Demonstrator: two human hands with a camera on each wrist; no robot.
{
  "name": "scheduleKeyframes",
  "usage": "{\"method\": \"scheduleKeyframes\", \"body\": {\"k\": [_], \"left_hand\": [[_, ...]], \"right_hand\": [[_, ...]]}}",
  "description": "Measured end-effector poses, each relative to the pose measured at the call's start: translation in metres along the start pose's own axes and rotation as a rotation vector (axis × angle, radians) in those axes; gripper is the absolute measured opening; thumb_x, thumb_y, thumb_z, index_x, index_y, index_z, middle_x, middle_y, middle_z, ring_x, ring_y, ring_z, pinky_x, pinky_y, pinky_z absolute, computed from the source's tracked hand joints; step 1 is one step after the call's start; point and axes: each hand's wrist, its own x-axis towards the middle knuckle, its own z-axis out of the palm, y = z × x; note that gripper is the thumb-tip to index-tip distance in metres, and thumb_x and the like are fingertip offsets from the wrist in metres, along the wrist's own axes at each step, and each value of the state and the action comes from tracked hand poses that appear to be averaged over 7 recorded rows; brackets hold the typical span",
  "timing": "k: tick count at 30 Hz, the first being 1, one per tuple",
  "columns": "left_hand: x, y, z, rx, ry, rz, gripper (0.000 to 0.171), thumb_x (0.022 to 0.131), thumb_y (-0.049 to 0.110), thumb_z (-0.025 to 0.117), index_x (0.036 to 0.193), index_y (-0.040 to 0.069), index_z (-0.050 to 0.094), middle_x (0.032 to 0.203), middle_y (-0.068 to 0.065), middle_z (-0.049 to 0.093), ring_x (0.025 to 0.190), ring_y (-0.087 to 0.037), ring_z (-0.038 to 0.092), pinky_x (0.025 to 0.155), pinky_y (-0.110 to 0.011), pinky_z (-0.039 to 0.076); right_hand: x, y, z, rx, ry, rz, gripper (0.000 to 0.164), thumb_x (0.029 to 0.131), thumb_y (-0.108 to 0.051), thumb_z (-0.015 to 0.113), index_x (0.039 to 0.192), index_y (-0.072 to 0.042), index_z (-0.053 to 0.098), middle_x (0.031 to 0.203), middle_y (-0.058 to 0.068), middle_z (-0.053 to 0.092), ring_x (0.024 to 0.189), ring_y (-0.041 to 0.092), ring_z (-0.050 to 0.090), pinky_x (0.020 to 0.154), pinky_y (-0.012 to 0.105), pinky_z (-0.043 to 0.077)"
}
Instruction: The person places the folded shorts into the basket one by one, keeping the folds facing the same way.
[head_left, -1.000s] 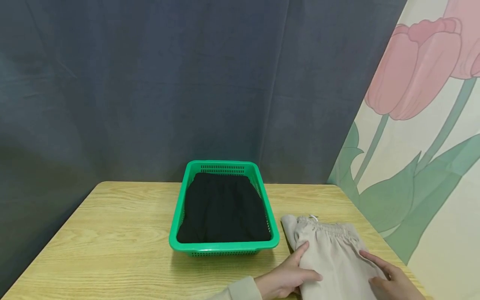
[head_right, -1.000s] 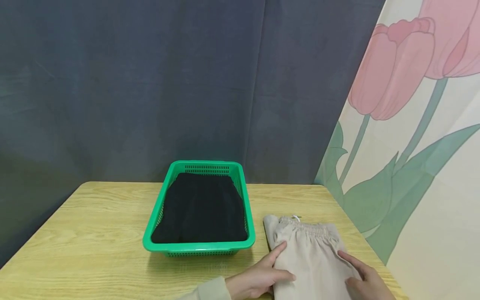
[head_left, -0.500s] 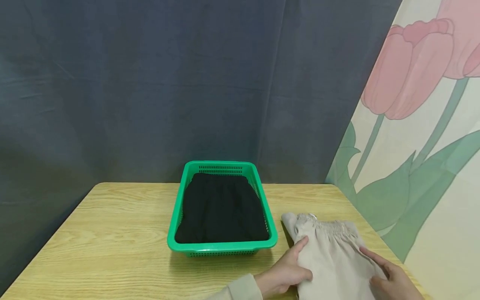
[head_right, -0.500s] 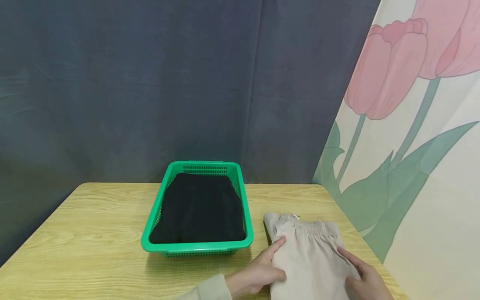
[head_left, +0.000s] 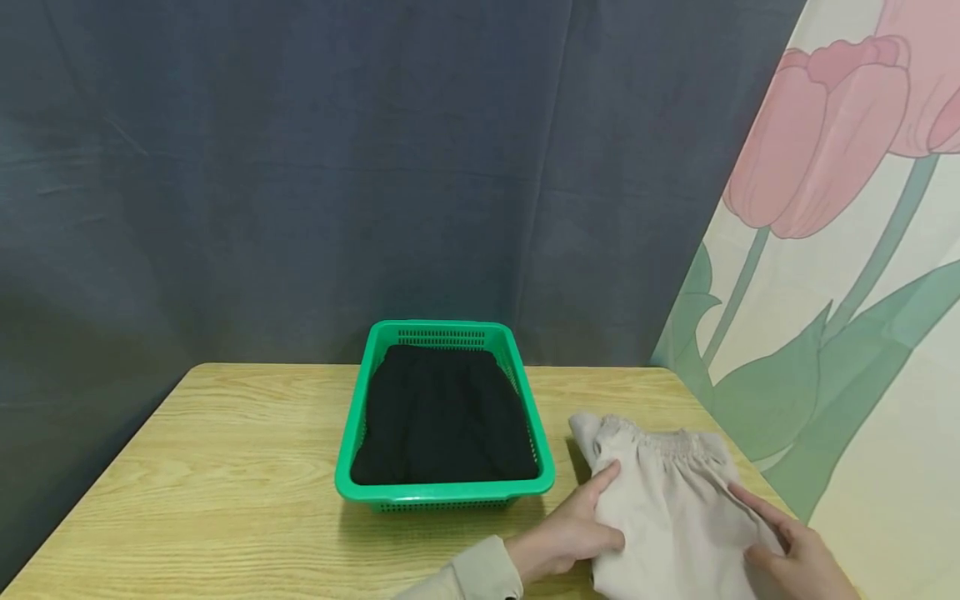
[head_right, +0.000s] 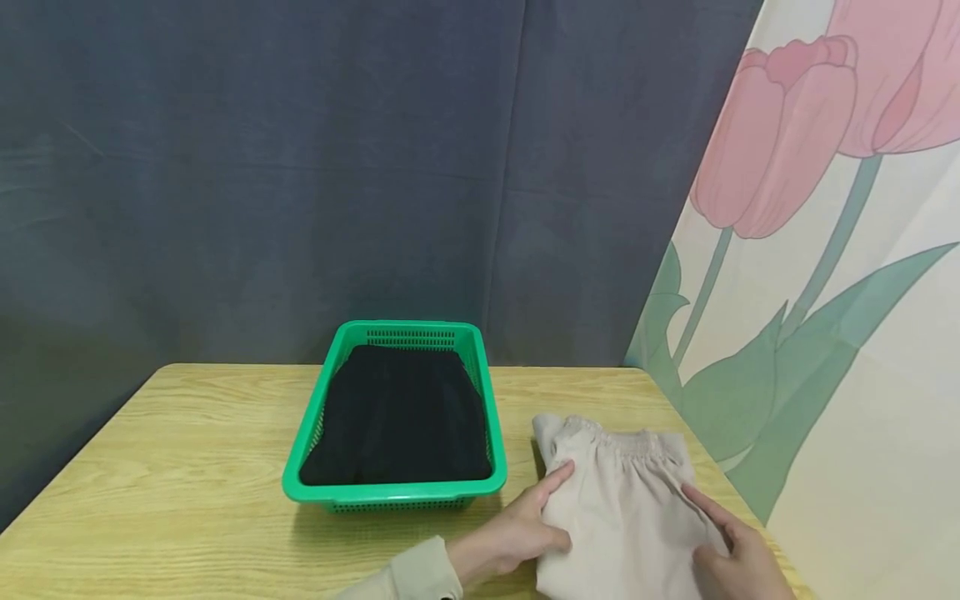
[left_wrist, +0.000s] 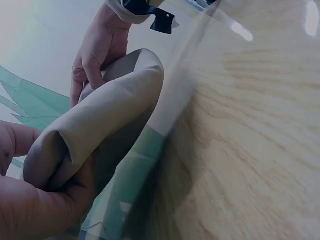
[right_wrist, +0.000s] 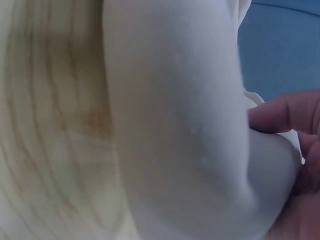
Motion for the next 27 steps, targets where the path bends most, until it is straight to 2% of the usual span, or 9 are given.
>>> {"method": "scheduleKeyframes", "body": {"k": [3,8,10,14,16,17,21,25,27], "left_hand": [[-0.001,0.005,0.002,-0.002,-0.016,0.004,0.099,0.067,-0.024,0.056,0.151,0.022,0.034,0.154,-0.002,0.024,0.113,-0.018,0.04,0.062,-0.028,0.042],[-0.002,0.012,0.006,0.026,-0.036,0.028,0.1,0.067,-0.024,0.057,0.152,0.023,0.033,0.153,-0.001,0.025,0.109,-0.016,0.043,0.063,-0.027,0.043],[-0.003,0.015,0.008,0.044,-0.033,0.039,0.101,0.067,-0.025,0.057,0.152,0.025,0.033,0.152,-0.001,0.027,0.107,-0.015,0.044,0.067,-0.026,0.044],[-0.005,0.022,0.011,0.068,-0.036,0.058,0.102,0.066,-0.025,0.058,0.151,0.026,0.034,0.151,-0.002,0.028,0.108,-0.012,0.045,0.076,-0.026,0.045],[-0.007,0.026,0.012,0.051,-0.062,0.061,0.102,0.067,-0.026,0.057,0.152,0.025,0.032,0.15,-0.001,0.029,0.108,-0.011,0.046,0.079,-0.026,0.046],[-0.007,0.028,0.012,0.041,-0.078,0.063,0.102,0.068,-0.026,0.057,0.153,0.025,0.031,0.149,-0.001,0.029,0.108,-0.011,0.047,0.081,-0.026,0.046],[-0.012,0.039,0.01,0.012,-0.147,0.07,0.102,0.071,-0.026,0.055,0.154,0.024,0.026,0.151,0.003,0.024,0.108,-0.009,0.047,0.085,-0.026,0.044],[-0.016,0.048,0.008,0.035,-0.165,0.103,0.101,0.072,-0.026,0.056,0.155,0.024,0.025,0.155,0.006,0.02,0.113,-0.006,0.044,0.088,-0.023,0.043],[-0.018,0.052,0.007,0.034,-0.167,0.121,0.101,0.072,-0.026,0.056,0.155,0.023,0.025,0.154,0.006,0.021,0.113,-0.005,0.045,0.088,-0.023,0.043]], "right_hand": [[-0.001,-0.004,-0.007,-0.033,0.006,0.03,0.071,0.071,0.007,0.071,0.136,-0.02,0.06,0.116,-0.038,0.041,0.102,-0.022,0.036,0.069,0.005,0.034],[0.0,-0.01,-0.02,-0.088,-0.008,0.107,0.07,0.074,-0.001,0.075,0.137,-0.027,0.058,0.113,-0.027,0.048,0.095,-0.017,0.044,0.066,0.008,0.037],[0.0,-0.012,-0.023,-0.098,-0.011,0.12,0.071,0.075,-0.003,0.076,0.139,-0.029,0.056,0.114,-0.019,0.053,0.093,-0.017,0.044,0.065,0.008,0.037],[-0.001,-0.014,-0.028,-0.105,-0.014,0.138,0.073,0.077,-0.006,0.077,0.142,-0.029,0.053,0.116,-0.022,0.051,0.093,-0.021,0.04,0.065,0.007,0.035],[-0.001,-0.016,-0.03,-0.107,-0.027,0.16,0.073,0.079,-0.007,0.075,0.144,-0.028,0.05,0.124,-0.009,0.054,0.094,-0.023,0.036,0.065,0.007,0.034],[-0.001,-0.017,-0.031,-0.11,-0.027,0.167,0.072,0.079,-0.008,0.075,0.144,-0.027,0.05,0.124,-0.009,0.053,0.094,-0.023,0.035,0.065,0.007,0.034],[0.001,-0.023,-0.035,-0.115,-0.028,0.198,0.073,0.079,-0.008,0.074,0.145,-0.026,0.048,0.129,0.021,0.05,0.092,-0.021,0.039,0.064,0.008,0.035],[0.003,-0.031,-0.038,-0.108,-0.029,0.24,0.073,0.082,-0.009,0.073,0.147,-0.024,0.044,0.133,0.025,0.044,0.106,0.012,0.056,0.063,0.007,0.035],[0.004,-0.035,-0.04,-0.097,-0.025,0.251,0.073,0.083,-0.009,0.073,0.148,-0.024,0.043,0.135,0.025,0.042,0.108,0.011,0.054,0.063,0.007,0.035]]}}
